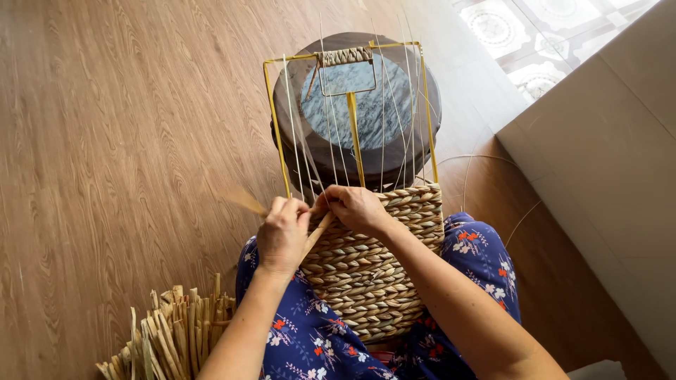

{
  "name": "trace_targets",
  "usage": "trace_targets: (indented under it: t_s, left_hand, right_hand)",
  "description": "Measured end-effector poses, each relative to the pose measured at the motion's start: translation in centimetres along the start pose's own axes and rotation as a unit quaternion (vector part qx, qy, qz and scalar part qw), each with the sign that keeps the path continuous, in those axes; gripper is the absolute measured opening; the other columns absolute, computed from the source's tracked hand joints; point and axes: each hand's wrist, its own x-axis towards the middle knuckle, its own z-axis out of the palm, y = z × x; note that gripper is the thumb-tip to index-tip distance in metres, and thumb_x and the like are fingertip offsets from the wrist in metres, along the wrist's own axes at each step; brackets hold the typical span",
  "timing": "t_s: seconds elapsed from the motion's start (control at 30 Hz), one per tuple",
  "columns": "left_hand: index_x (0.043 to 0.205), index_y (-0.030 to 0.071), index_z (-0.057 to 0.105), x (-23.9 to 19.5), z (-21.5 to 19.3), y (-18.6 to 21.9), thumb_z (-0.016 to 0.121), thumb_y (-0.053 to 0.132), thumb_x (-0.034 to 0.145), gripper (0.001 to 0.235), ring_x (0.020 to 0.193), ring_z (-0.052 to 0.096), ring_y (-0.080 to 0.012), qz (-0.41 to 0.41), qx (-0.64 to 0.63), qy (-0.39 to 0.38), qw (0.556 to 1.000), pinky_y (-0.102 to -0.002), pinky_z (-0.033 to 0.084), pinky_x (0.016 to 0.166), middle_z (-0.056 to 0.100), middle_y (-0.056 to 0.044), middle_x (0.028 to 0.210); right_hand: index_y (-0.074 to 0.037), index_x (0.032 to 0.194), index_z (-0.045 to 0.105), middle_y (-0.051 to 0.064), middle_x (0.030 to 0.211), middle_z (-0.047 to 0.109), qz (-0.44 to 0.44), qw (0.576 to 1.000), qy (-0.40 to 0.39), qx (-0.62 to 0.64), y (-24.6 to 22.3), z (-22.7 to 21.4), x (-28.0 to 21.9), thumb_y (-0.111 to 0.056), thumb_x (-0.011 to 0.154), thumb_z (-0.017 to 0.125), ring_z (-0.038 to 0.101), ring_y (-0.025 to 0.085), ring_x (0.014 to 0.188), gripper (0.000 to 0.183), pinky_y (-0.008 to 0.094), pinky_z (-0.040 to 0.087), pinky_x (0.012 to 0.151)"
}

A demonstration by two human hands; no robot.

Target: The person sits on the floor with a woven basket body on their lap and weaves thin flexible strips around a metal frame at the basket's top rim, threading and tightening each strip by hand to form the rim. They work one strip at a time, bending and tucking the ends into the weave.

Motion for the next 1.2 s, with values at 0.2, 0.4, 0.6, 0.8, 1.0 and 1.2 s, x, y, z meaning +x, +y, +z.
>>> trace_targets:
  t_s: [0.2, 0.4, 0.6, 0.8, 1.0, 1.2]
  left_hand:
    - [0.096, 0.010, 0.072, 0.4, 0.0, -1.2, 0.071, 0.023, 0.096, 0.013, 0.078, 0.071, -0.0234, -0.138, 0.092, -0.138, 0.976, -0.038, 0.064, 0.070, 0.068, -0.008, 0.101]
    - [0.131, 0.006, 0.064, 0.9, -1.4, -0.5, 0.073, 0.021, 0.086, 0.048, 0.087, 0.072, -0.0339, 0.062, 0.066, -0.234, 0.968, -0.046, 0.060, 0.076, 0.072, -0.018, 0.107]
    - [0.111, 0.026, 0.078, 4.0, -4.0, -2.2, 0.075, 0.030, 0.084, 0.027, 0.083, 0.077, -0.0240, -0.080, -0.031, -0.294, 0.952, -0.039, 0.061, 0.082, 0.080, -0.006, 0.097]
    - [0.090, 0.021, 0.083, 4.9, -6.5, -0.4, 0.081, 0.037, 0.074, 0.023, 0.075, 0.068, -0.0290, 0.103, 0.056, -0.109, 0.987, -0.042, 0.058, 0.065, 0.070, -0.006, 0.076]
    - [0.086, 0.010, 0.080, 2.4, -0.8, 0.0, 0.076, 0.037, 0.092, 0.027, 0.063, 0.064, -0.0196, 0.016, 0.030, -0.024, 0.999, -0.037, 0.055, 0.054, 0.064, -0.005, 0.077]
    - [0.098, 0.014, 0.078, 5.3, 3.3, -2.8, 0.063, 0.038, 0.096, 0.028, 0.050, 0.061, -0.0160, -0.247, -0.291, -0.184, 0.906, -0.028, 0.048, 0.044, 0.073, -0.005, 0.068]
  right_hand:
    - [-0.012, 0.100, 0.065, 0.004, 0.084, 0.076, 0.089, 0.990, 0.110, -0.005, -1.4, 0.9, 0.1, -0.020, 0.089, 0.070, 0.074, 0.023, 0.076, 0.014, 0.038, 0.056, 0.069]
    - [-0.011, 0.111, 0.065, 0.005, 0.083, 0.076, 0.153, 0.977, 0.028, 0.143, -0.9, -1.1, 0.9, -0.017, 0.091, 0.070, 0.071, 0.022, 0.073, 0.022, 0.036, 0.058, 0.063]
    - [-0.006, 0.106, 0.074, 0.010, 0.096, 0.077, -0.107, 0.989, 0.099, 0.038, -2.7, -0.9, -0.3, -0.017, 0.093, 0.071, 0.076, 0.020, 0.081, 0.018, 0.034, 0.061, 0.072]
    - [-0.006, 0.099, 0.071, 0.012, 0.093, 0.073, -0.056, 0.996, 0.058, -0.041, -2.1, 0.9, 0.3, -0.019, 0.091, 0.070, 0.072, 0.030, 0.085, 0.016, 0.040, 0.057, 0.076]
    - [-0.005, 0.105, 0.059, 0.017, 0.085, 0.071, 0.035, 0.996, 0.083, -0.021, -2.1, 1.7, 0.4, -0.018, 0.100, 0.065, 0.070, 0.035, 0.079, 0.015, 0.045, 0.055, 0.068]
    - [-0.007, 0.110, 0.057, 0.017, 0.083, 0.070, 0.094, 0.966, 0.034, 0.240, -0.7, 1.0, 0.8, -0.009, 0.097, 0.059, 0.070, 0.035, 0.068, 0.013, 0.043, 0.058, 0.057]
